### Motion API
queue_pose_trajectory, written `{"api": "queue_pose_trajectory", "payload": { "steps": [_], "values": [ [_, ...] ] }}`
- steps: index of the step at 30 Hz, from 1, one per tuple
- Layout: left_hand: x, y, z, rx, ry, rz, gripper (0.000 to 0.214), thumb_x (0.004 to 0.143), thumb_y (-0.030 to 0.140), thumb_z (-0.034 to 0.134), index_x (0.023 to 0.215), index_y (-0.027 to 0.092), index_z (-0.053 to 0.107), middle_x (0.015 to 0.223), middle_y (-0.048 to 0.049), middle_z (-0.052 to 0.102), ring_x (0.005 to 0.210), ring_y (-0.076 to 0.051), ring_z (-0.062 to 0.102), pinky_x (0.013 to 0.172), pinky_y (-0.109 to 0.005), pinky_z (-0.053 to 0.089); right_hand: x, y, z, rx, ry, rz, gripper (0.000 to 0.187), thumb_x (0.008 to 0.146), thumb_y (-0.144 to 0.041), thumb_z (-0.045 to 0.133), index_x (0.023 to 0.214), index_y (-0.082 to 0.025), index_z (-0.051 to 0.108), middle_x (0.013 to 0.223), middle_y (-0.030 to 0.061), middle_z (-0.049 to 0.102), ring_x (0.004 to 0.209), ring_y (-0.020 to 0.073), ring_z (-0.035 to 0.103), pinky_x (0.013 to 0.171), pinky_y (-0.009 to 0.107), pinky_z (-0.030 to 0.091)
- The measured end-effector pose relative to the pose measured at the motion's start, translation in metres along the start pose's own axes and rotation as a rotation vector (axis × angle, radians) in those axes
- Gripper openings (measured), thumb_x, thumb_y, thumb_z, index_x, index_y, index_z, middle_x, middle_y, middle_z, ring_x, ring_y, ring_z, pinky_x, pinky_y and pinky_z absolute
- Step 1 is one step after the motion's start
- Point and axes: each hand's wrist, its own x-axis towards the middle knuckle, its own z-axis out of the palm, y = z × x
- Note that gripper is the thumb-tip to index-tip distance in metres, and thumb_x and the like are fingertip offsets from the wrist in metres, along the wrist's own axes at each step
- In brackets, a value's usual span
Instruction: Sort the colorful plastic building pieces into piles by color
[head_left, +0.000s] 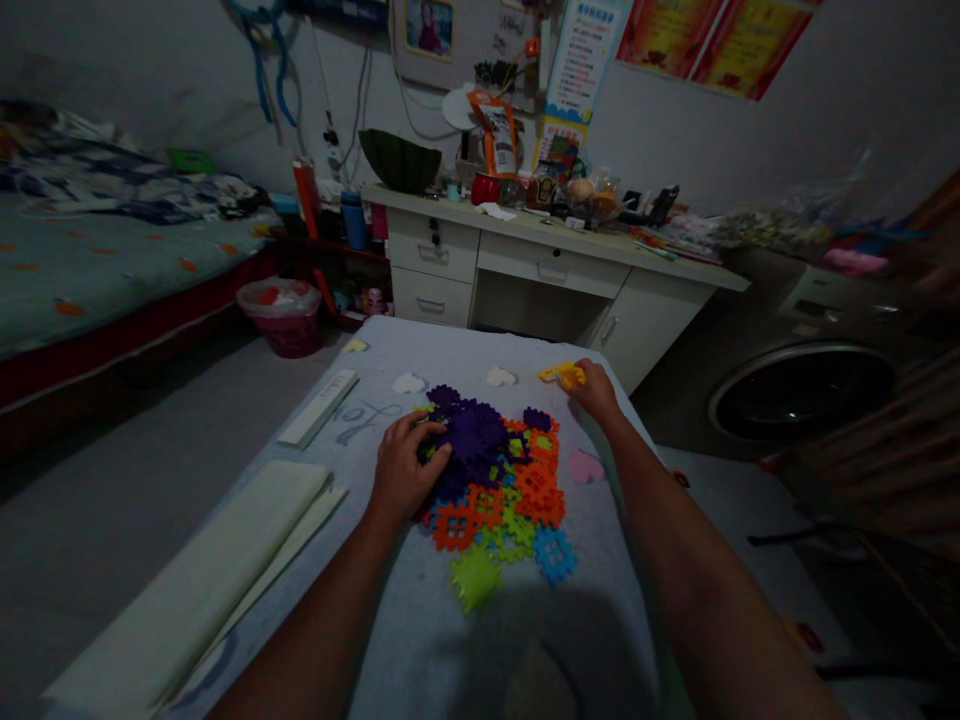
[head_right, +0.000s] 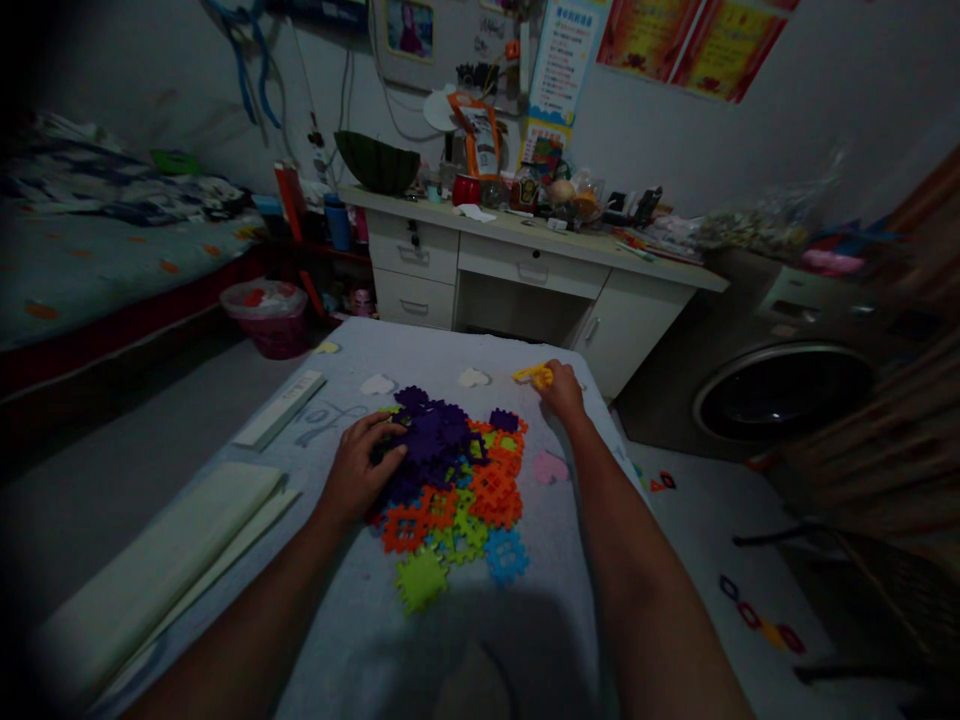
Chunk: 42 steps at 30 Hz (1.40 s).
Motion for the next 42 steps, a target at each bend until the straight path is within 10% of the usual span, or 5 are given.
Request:
{"api": "queue_pose_trajectory", "payload": {
  "steps": [9,15,23,28,42],
  "values": [
    [0.000,0.001,-0.002,-0.067,0.012,-0.004,0.033,0.090,0.048,0.051,0.104,0.024,0.069,0.125,-0.0081,0.060,0.122,-0.029,0.052,0.108,-0.050,0.038,-0.066,-0.096,-0.016,0.307,-0.135,-0.491,0.037,0.073,-0.011,0.054,0.108,-0.021,0.059,0.108,0.0090,0.060,0.105,0.0247,0.056,0.096,0.040,0.046],
    [0.000,0.001,-0.005,-0.091,0.023,0.031,0.039,0.094,0.048,0.042,0.111,0.024,0.067,0.128,-0.0076,0.059,0.124,-0.027,0.050,0.110,-0.048,0.036,-0.097,-0.142,-0.027,0.445,-0.404,-0.748,0.064,0.079,-0.043,0.072,0.135,-0.022,0.051,0.132,0.0118,0.055,0.121,0.0249,0.052,0.104,0.042,0.042],
    [-0.001,0.004,-0.003,0.007,-0.011,0.050,0.033,0.086,0.049,0.059,0.106,0.024,0.068,0.127,-0.0086,0.060,0.124,-0.030,0.050,0.108,-0.052,0.037,-0.002,-0.061,-0.007,0.191,-0.070,-0.135,0.030,0.086,-0.038,0.060,0.108,-0.018,0.066,0.114,0.0124,0.065,0.112,0.0262,0.057,0.101,0.041,0.043],
    [-0.001,0.003,-0.001,0.041,-0.008,0.050,0.029,0.084,0.045,0.062,0.104,0.025,0.069,0.127,-0.0082,0.059,0.125,-0.030,0.049,0.108,-0.053,0.038,0.040,-0.003,0.017,-0.047,0.002,0.250,0.057,0.081,-0.042,0.065,0.130,-0.015,0.053,0.133,0.0185,0.056,0.126,0.0330,0.050,0.102,0.047,0.041],
    [-0.001,0.007,-0.003,0.049,-0.014,0.020,0.027,0.081,0.042,0.064,0.102,0.026,0.069,0.125,-0.0075,0.060,0.123,-0.030,0.049,0.107,-0.052,0.039,0.046,0.020,0.039,-0.109,-0.054,0.200,0.053,0.073,-0.040,0.070,0.119,-0.014,0.061,0.126,0.0214,0.050,0.123,0.0399,0.050,0.097,0.051,0.043]
  ]
}}
